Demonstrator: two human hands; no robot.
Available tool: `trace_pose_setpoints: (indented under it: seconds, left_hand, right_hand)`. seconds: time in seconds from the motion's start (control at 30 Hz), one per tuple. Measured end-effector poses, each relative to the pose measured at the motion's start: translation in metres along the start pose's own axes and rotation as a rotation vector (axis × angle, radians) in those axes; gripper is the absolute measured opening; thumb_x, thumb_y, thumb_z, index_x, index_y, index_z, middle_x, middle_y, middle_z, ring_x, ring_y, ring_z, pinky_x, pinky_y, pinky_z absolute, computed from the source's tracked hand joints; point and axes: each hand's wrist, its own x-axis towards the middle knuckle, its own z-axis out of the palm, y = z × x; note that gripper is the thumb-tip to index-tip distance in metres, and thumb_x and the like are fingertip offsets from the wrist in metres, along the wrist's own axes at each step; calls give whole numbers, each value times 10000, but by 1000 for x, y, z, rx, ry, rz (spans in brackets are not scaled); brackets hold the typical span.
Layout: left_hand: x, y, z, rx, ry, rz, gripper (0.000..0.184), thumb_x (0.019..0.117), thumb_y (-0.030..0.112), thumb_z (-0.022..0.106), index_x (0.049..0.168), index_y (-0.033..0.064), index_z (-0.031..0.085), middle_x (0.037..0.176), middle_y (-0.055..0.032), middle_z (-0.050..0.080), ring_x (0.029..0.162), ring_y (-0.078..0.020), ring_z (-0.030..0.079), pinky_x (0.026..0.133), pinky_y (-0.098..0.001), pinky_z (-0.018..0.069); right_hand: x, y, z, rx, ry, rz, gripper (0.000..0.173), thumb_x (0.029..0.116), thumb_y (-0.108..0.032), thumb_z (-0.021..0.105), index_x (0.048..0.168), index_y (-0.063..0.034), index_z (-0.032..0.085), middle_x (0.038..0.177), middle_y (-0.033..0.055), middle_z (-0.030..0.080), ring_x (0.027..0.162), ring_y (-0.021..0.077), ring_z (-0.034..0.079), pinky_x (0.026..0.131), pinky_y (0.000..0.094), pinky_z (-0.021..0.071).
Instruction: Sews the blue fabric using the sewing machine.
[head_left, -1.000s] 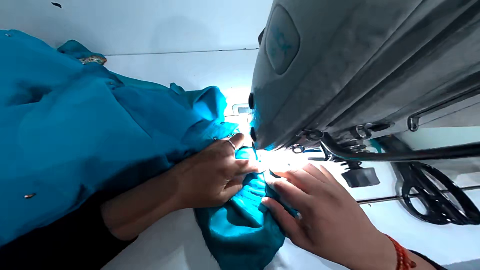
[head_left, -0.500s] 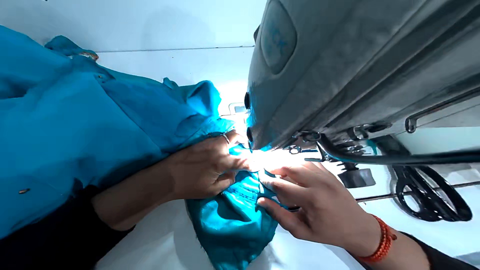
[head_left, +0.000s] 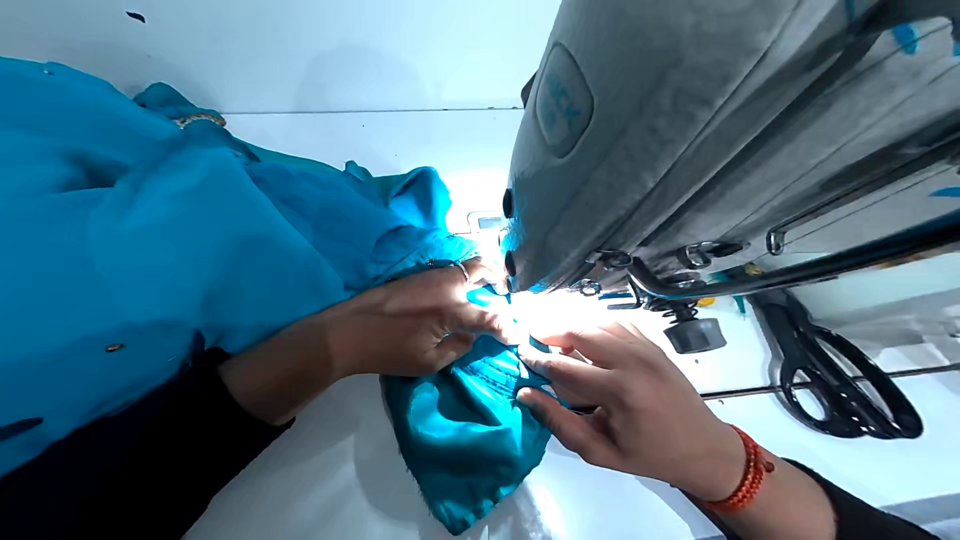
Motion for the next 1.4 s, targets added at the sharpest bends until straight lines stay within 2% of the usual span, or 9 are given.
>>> trace_pose_setpoints:
  seconds: [0.13, 0.3, 0.47, 0.73, 0.97, 1.1, 1.2, 1.33, 1.4]
  left_hand:
    - [0, -1, 2, -12, 2, -4, 270, 946, 202, 532, 996, 205, 797, 1072, -33, 690, 1124, -110, 615, 960, -216, 482]
    - [-1, -2, 3, -14, 27, -3, 266, 950, 182, 528, 1003, 204, 788, 1042, -31, 678, 1066, -96, 613, 925, -209, 484]
    - [-1, -3, 3, -13, -2, -15, 295, 947, 168, 512, 1046, 205, 787, 1108, -45, 704, 1138, -132, 616, 985, -254, 478]
    - [0, -6, 6, -5, 30, 27, 291, 950, 135, 507, 1027, 155, 787, 950, -2, 731, 1066, -126, 639, 955, -276, 481]
    - [-3, -6, 6, -4, 13, -11, 320, 990, 192, 481, 1109, 219, 777, 978, -1, 725, 1074, -124, 635, 964, -296, 484]
    - [-3, -7, 6, -24, 8, -7, 306, 1008, 204, 475, 1040, 239, 776, 904, 49, 705, 998, -69, 620, 930, -265, 467]
    - [-3, -7, 5, -21, -4, -22, 304, 989, 204, 489, 1000, 243, 791, 942, 20, 714, 1052, -105, 629, 971, -303, 474]
    - [-4, -5, 6, -4, -2, -30, 305, 989, 203, 489, 1020, 245, 789, 1045, -19, 716, 1135, -147, 618, 1023, -324, 465]
    - [-6, -4, 8, 22, 0, -52, 306, 975, 202, 497, 1019, 234, 799, 1015, -45, 733, 1128, -213, 640, 1008, -389, 481]
  right_hand:
    - [0, 0, 1, 3, 5, 11, 327, 975, -397, 545, 960, -201, 807, 872, -13, 706, 818, 124, 622, 706, 296, 460]
    - [0, 1, 1, -7, 10, 12, 339, 985, -399, 538, 972, -194, 807, 906, -6, 728, 840, 136, 646, 701, 313, 480]
    - [0, 1, 1, -37, 10, 17, 347, 985, -408, 528, 957, -200, 804, 914, -11, 740, 846, 146, 651, 712, 326, 469]
    - [1, 3, 2, -52, 13, 31, 361, 992, -412, 509, 957, -202, 800, 919, -20, 744, 844, 148, 654, 719, 339, 479]
    - [1, 5, 3, -50, 28, 39, 362, 991, -411, 509, 946, -201, 801, 857, -26, 726, 794, 144, 637, 711, 344, 478]
    - [1, 5, 3, -62, 21, 31, 366, 997, -405, 494, 945, -215, 803, 899, -27, 746, 839, 152, 655, 722, 342, 489]
    - [1, 6, 3, -54, 11, 24, 376, 998, -413, 490, 952, -216, 808, 942, -21, 758, 862, 162, 668, 725, 360, 498]
    - [-10, 9, -13, -96, 75, 40, 380, 1012, -446, 513, 981, -181, 784, 870, -2, 695, 840, 175, 627, 731, 366, 472]
    - [-30, 14, -41, -219, 174, 161, 382, 1018, -427, 536, 1021, -122, 765, 980, 72, 746, 944, 221, 679, 824, 400, 512]
